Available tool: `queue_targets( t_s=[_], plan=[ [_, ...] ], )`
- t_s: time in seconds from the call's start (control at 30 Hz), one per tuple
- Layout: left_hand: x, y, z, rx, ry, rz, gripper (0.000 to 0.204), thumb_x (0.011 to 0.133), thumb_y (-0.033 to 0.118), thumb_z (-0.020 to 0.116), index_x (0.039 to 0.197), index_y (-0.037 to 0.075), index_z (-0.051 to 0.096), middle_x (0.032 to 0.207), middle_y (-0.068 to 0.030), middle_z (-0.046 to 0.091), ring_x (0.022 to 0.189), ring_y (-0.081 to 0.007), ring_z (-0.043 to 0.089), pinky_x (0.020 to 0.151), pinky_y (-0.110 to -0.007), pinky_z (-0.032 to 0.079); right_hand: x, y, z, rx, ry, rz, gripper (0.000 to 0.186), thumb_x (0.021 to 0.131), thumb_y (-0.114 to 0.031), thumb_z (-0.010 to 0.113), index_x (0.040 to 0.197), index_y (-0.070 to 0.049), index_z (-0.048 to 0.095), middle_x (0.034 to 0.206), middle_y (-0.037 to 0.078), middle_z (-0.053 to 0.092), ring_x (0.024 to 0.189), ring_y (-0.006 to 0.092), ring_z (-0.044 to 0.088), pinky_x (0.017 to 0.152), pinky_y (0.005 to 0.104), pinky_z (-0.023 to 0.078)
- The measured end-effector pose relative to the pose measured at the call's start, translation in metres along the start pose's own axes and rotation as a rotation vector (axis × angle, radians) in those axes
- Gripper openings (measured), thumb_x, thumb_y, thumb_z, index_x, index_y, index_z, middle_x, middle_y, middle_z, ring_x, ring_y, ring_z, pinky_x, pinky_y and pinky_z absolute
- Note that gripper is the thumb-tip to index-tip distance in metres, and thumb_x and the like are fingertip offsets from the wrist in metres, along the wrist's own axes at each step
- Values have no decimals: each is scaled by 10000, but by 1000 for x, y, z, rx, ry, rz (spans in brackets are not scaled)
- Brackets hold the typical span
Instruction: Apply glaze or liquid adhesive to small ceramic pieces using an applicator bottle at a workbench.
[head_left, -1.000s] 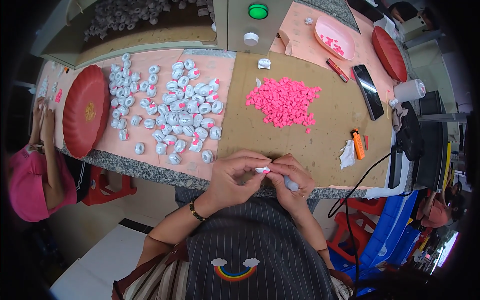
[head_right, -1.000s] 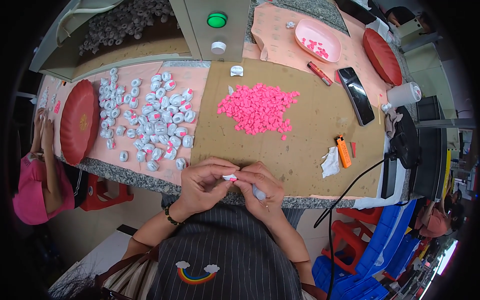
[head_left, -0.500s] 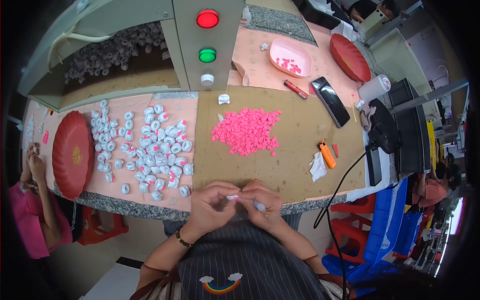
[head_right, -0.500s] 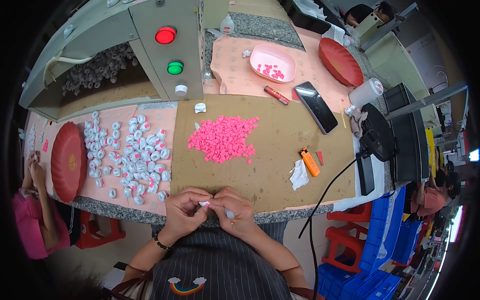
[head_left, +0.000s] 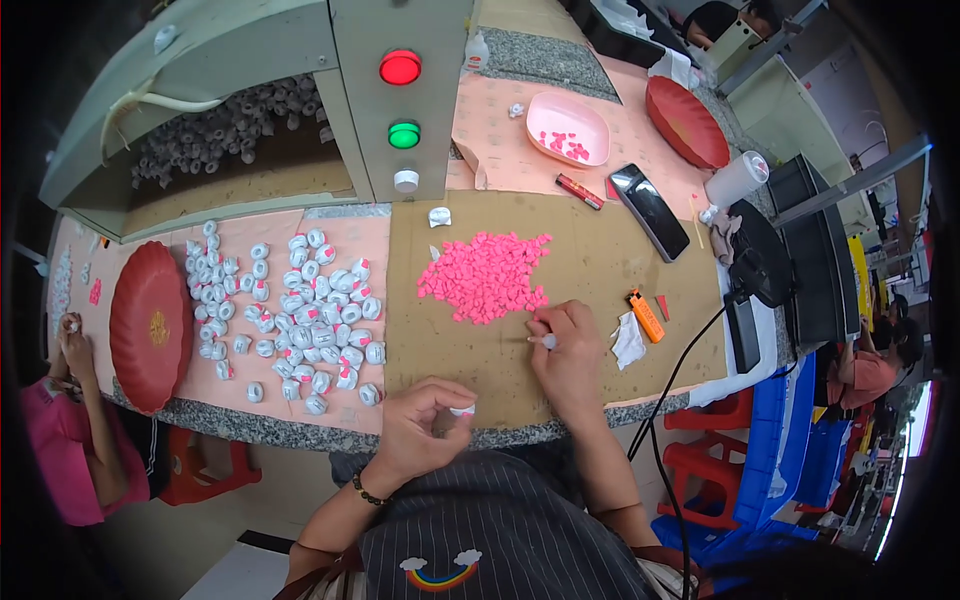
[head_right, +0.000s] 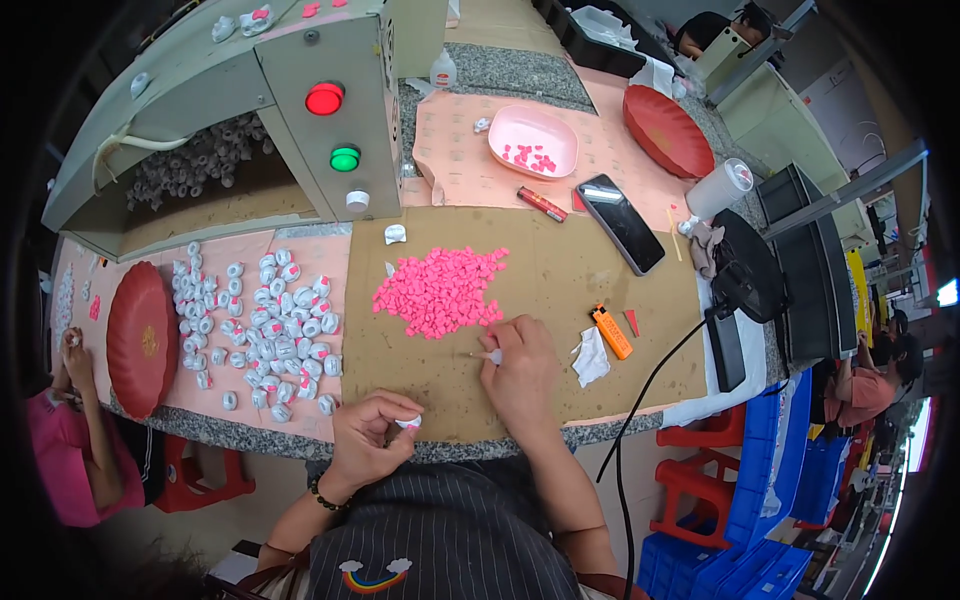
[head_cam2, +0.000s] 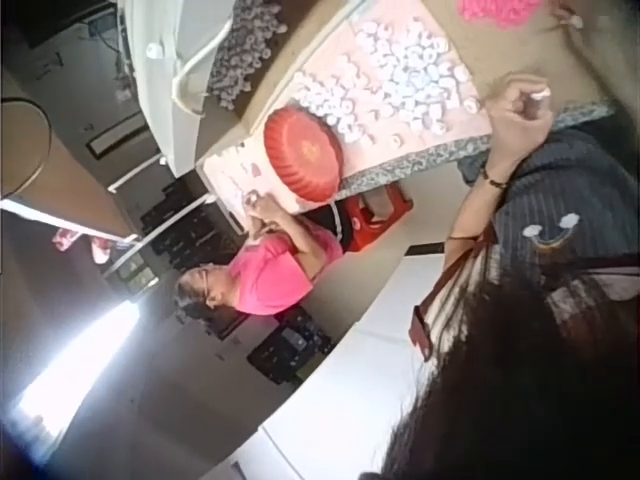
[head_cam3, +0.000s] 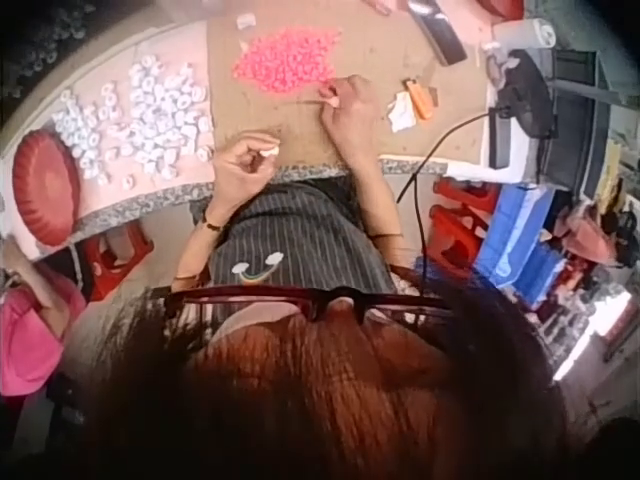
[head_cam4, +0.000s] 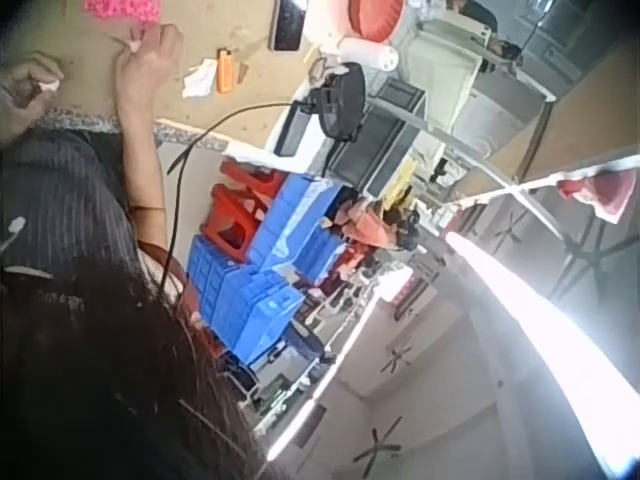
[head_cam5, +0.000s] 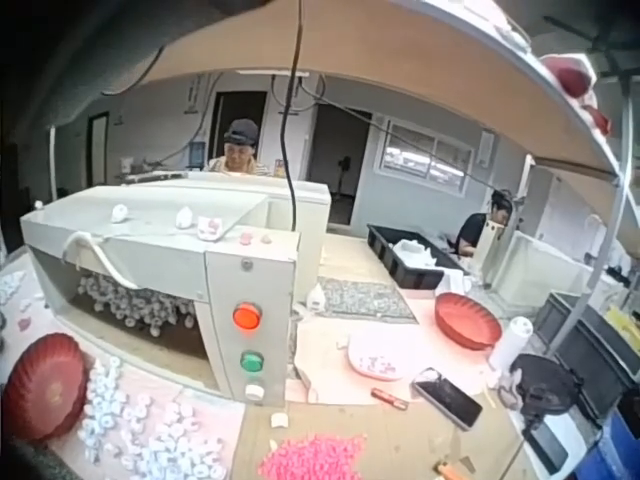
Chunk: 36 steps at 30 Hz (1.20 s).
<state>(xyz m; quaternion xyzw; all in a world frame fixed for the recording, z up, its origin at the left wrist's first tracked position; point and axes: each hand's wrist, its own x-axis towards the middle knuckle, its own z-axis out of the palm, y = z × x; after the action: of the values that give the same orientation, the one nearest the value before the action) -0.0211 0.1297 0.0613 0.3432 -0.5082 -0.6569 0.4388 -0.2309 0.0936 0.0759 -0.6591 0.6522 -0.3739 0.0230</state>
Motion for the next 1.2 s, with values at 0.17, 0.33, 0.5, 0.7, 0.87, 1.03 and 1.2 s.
queue_targets(
  t_s=[0.17,0.33,0.5,0.7,0.87,1.03,1.2],
  plan=[
    [-5,29,-27,352,95,271,148,691,-115,626,819,-44,610,945,-150,611,840,-153,598,725,-257,479,-8,-7,-3,-93,-111,-5,132,677,47,625,734,-21,528,762,131,527,735,326,546,631,418,435],
    [-7,50,-63,485,514,381,121,669,-91,632,769,-25,619,869,-131,633,767,-157,612,689,-253,486,-1,-11,-2,-20,-191,45,110,680,49,585,738,-21,523,733,154,543,710,356,557,607,438,434],
    [-4,59,-95,768,587,403,115,707,-112,597,791,-34,590,920,-138,613,817,-166,583,711,-259,468,30,-2,-10,4,-182,104,86,696,41,561,769,1,539,708,166,580,676,346,584,596,406,453],
    [3,60,-108,912,665,436,120,678,-92,609,782,-32,618,882,-131,636,769,-184,623,672,-261,485,23,14,-12,132,-149,240,47,721,37,618,763,15,617,681,112,605,617,163,580,582,281,448],
    [6,59,-106,965,664,384,178,686,-95,616,853,-33,628,902,-136,629,762,-191,622,663,-260,491,12,7,-6,224,-209,181,95,689,69,649,758,3,642,699,108,588,647,188,577,593,282,442],
    [11,59,-105,1110,655,460,251,700,-91,631,941,-24,615,910,-143,620,774,-238,608,664,-300,492,7,2,4,125,-180,1,123,673,75,647,764,-6,626,721,102,557,688,250,561,602,327,447],
    [13,64,-110,1177,592,471,232,702,-55,672,924,-16,621,902,-126,620,844,-267,589,718,-336,474,13,-6,8,-53,-142,-205,140,633,53,633,731,-17,561,714,109,509,710,288,532,628,393,418]
  ],
)
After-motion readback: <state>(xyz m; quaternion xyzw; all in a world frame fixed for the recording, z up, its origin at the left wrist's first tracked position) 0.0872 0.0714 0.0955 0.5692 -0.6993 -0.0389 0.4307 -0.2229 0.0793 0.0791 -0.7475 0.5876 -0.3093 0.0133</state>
